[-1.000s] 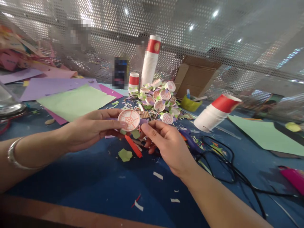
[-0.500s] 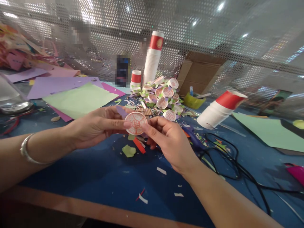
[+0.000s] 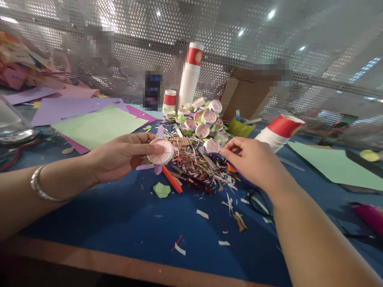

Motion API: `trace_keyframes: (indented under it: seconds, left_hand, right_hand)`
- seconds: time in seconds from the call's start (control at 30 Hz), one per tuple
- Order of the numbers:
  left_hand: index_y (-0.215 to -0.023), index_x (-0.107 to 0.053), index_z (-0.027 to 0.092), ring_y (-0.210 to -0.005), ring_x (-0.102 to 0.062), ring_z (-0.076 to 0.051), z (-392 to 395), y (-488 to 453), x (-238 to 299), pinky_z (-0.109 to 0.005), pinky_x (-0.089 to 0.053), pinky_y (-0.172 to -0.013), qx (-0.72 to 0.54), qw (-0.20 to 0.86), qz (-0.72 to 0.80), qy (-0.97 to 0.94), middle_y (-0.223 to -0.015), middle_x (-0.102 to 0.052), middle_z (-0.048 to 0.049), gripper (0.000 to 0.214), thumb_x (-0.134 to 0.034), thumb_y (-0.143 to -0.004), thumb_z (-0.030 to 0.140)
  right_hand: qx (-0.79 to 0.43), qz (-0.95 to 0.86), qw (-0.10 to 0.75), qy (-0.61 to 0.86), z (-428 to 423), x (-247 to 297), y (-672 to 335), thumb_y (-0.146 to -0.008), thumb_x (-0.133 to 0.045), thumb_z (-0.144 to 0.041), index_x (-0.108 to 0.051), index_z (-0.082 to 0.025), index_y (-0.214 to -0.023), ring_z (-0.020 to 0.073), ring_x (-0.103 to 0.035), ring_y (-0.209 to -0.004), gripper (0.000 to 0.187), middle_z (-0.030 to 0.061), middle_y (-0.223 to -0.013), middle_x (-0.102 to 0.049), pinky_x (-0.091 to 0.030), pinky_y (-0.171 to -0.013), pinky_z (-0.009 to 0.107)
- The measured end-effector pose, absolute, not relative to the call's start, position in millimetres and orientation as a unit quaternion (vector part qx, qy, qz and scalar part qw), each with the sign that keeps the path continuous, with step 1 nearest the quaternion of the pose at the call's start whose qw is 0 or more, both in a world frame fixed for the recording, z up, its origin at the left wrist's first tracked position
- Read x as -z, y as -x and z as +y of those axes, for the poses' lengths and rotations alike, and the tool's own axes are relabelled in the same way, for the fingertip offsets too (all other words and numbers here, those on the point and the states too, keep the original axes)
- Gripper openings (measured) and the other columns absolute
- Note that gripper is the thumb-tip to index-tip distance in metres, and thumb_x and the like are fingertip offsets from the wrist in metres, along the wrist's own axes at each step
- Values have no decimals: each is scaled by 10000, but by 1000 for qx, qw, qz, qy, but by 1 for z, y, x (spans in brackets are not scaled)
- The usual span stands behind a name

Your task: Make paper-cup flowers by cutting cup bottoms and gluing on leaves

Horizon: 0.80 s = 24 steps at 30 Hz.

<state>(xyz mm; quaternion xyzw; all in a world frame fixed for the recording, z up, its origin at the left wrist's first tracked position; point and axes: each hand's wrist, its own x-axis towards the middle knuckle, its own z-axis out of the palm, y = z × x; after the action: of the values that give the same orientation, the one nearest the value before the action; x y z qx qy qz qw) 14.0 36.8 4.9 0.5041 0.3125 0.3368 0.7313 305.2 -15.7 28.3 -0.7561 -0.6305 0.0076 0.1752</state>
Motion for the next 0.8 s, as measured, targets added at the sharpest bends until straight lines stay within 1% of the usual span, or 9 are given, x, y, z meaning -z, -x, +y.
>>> trace_keyframes:
  seconds: [0.07,0.13,0.27,0.37,0.43,0.57,0.63,0.7,0.8]
  left_hand:
    - [-884,-695,118,-779,-722,-135,37,-14,-7,-256,-537,-759,-343,740,322,-481,-885,-764,-56,123,-795,-811,119]
    - [-860,-699,107,-818,-738,-150,37,-14,-9,-274,-549,-820,-342,751,322,-464,-894,-774,-78,96,-775,-806,81]
    - [-894,-738,116,-899,-732,-167,37,-14,-9,-298,-545,-876,-339,752,338,-453,-974,-782,-91,116,-797,-793,114]
    - [-970,-776,144,-951,-710,-164,38,-14,-8,-285,-534,-867,-334,748,341,-461,-1042,-775,-80,182,-813,-793,162]
    - [-978,-789,159,-960,-695,-158,39,-13,-8,-272,-523,-864,-332,749,333,-468,-1026,-767,-63,190,-823,-794,190]
    - [-832,-773,169,-865,-653,-137,40,-12,-7,-247,-489,-801,-336,745,319,-480,-864,-719,-22,75,-825,-791,205]
    - [-784,-758,165,-813,-616,-124,40,-12,-8,-229,-458,-743,-336,740,298,-500,-810,-683,-13,93,-817,-805,233]
    - [-787,-758,162,-808,-593,-123,40,-12,-8,-222,-438,-723,-337,737,277,-517,-817,-672,-18,125,-807,-826,270]
    - [-819,-762,160,-836,-598,-133,39,-13,-8,-226,-430,-736,-343,739,288,-504,-859,-680,-30,124,-818,-820,271]
  right_hand:
    - [-14,-622,145,770,-13,-29,-315,-828,-689,-351,-695,-225,-729,226,-655,-660,161,67,-737,-751,-446,-639,360]
    - [-24,-616,119,778,-11,-28,-322,-798,-708,-358,-695,-231,-695,248,-669,-663,164,72,-738,-760,-448,-626,370]
    - [-38,-613,86,784,-10,-26,-332,-782,-711,-324,-688,-235,-677,266,-674,-673,140,79,-753,-767,-454,-638,385]
    - [-58,-621,76,778,-10,-27,-337,-779,-712,-279,-678,-226,-702,268,-673,-691,99,94,-775,-765,-464,-672,397]
    - [-73,-623,75,775,-11,-26,-341,-768,-719,-267,-673,-219,-730,271,-676,-704,76,101,-785,-762,-466,-684,401]
    - [-115,-601,76,787,-12,-23,-349,-748,-722,-291,-652,-211,-783,243,-631,-580,112,71,-671,-718,-433,-569,370]
    - [-144,-590,82,790,-13,-22,-353,-750,-727,-341,-653,-207,-823,221,-591,-517,170,44,-605,-680,-417,-510,347]
    - [-172,-582,92,790,-16,-21,-355,-756,-731,-382,-664,-203,-834,211,-576,-504,207,29,-569,-649,-429,-486,337]
    - [-213,-567,112,788,-19,-21,-357,-743,-760,-386,-687,-201,-772,211,-595,-542,201,52,-604,-660,-472,-488,339]
